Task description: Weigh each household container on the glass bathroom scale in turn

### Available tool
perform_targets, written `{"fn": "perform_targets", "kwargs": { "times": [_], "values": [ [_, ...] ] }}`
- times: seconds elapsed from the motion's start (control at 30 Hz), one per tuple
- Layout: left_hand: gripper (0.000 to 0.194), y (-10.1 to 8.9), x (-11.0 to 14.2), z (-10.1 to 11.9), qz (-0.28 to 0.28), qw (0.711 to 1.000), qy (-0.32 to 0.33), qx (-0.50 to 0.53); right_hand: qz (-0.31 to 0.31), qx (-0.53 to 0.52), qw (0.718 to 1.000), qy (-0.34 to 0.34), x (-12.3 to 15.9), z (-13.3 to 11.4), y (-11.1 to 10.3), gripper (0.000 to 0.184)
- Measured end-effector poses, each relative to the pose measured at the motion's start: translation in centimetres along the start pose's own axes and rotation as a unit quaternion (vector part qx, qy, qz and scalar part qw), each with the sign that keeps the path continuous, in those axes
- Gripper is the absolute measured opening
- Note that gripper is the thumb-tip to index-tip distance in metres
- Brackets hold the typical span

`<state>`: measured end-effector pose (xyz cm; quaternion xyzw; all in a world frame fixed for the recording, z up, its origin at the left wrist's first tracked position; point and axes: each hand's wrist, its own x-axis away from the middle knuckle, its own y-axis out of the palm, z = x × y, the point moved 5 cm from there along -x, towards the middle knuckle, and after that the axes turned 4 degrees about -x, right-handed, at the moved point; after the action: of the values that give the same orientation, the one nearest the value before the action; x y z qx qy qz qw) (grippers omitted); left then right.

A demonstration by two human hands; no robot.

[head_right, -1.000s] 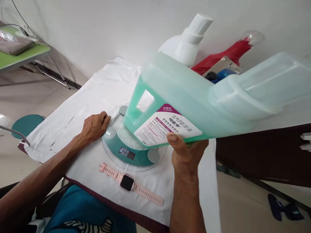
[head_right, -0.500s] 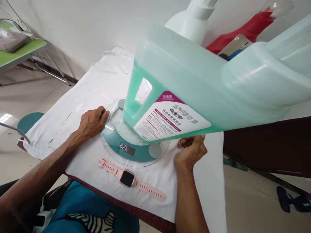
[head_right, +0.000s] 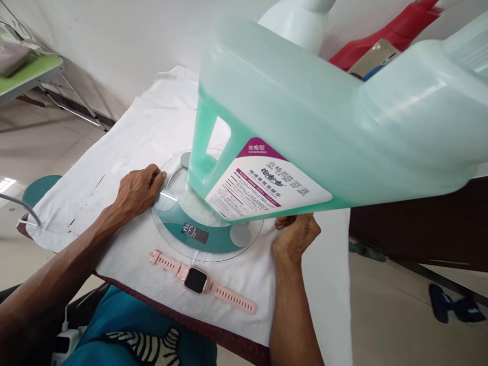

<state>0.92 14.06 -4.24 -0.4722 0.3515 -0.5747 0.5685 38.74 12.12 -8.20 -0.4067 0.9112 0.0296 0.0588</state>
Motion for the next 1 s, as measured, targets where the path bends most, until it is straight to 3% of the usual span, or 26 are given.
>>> {"fn": "perform_targets", "kwargs": {
  "times": [0.13, 0.23, 0.33, 0.43, 0.5, 0.57, 0.67, 0.73, 0.8, 0.87, 1.0],
  "values": [
    [0.029, 0.3, 0.0, -0.5, 0.022, 0.999, 0.005, 0.028, -0.002, 0.01, 1.0, -0.005, -0.2, 0.3, -0.1, 0.059],
    [0.027, -0.4, 0.2, -1.1, 0.107, 0.989, 0.017, 0.098, -0.004, 0.028, 1.0, -0.002, -0.3, 0.6, -0.3, 0.06],
    [0.039, -2.6, 0.3, -0.5, 0.205, 0.96, 0.053, 0.184, -0.002, 0.034, 0.999, 0.017, -0.5, 0.9, -0.6, 0.059],
    [0.063, -6.1, 0.3, 2.0, 0.243, 0.924, 0.134, 0.265, -0.004, 0.045, 0.998, 0.033, -0.5, 0.9, -0.8, 0.058],
    [0.082, -8.2, -0.4, 4.1, 0.213, 0.907, 0.178, 0.317, -0.009, 0.052, 0.998, 0.041, -0.5, 0.7, -0.8, 0.061],
    [0.09, -9.5, -1.5, 6.1, 0.143, 0.892, 0.217, 0.369, -0.015, 0.056, 0.997, 0.048, -0.4, 0.4, -0.7, 0.065],
    [0.069, -9.6, -3.6, 8.7, 0.005, 0.853, 0.277, 0.442, -0.02, 0.057, 0.997, 0.057, -0.3, 0.1, -0.7, 0.067],
    [0.049, -8.9, -4.9, 10.1, -0.089, 0.809, 0.31, 0.491, -0.016, 0.053, 0.996, 0.066, -0.3, 0.0, -0.7, 0.067],
    [0.042, -8.2, -5.8, 11.3, -0.159, 0.766, 0.332, 0.527, -0.012, 0.051, 0.996, 0.077, -0.4, 0.1, -0.8, 0.067],
    [0.046, -7.4, -6.2, 12.2, -0.193, 0.742, 0.336, 0.547, -0.012, 0.053, 0.995, 0.086, -0.5, 0.2, -0.9, 0.065],
    [0.055, -6.8, -6.2, 12.8, -0.173, 0.712, 0.289, 0.616, -0.012, 0.054, 0.994, 0.094, -0.7, 0.3, -1.0, 0.062]
  ]
}}
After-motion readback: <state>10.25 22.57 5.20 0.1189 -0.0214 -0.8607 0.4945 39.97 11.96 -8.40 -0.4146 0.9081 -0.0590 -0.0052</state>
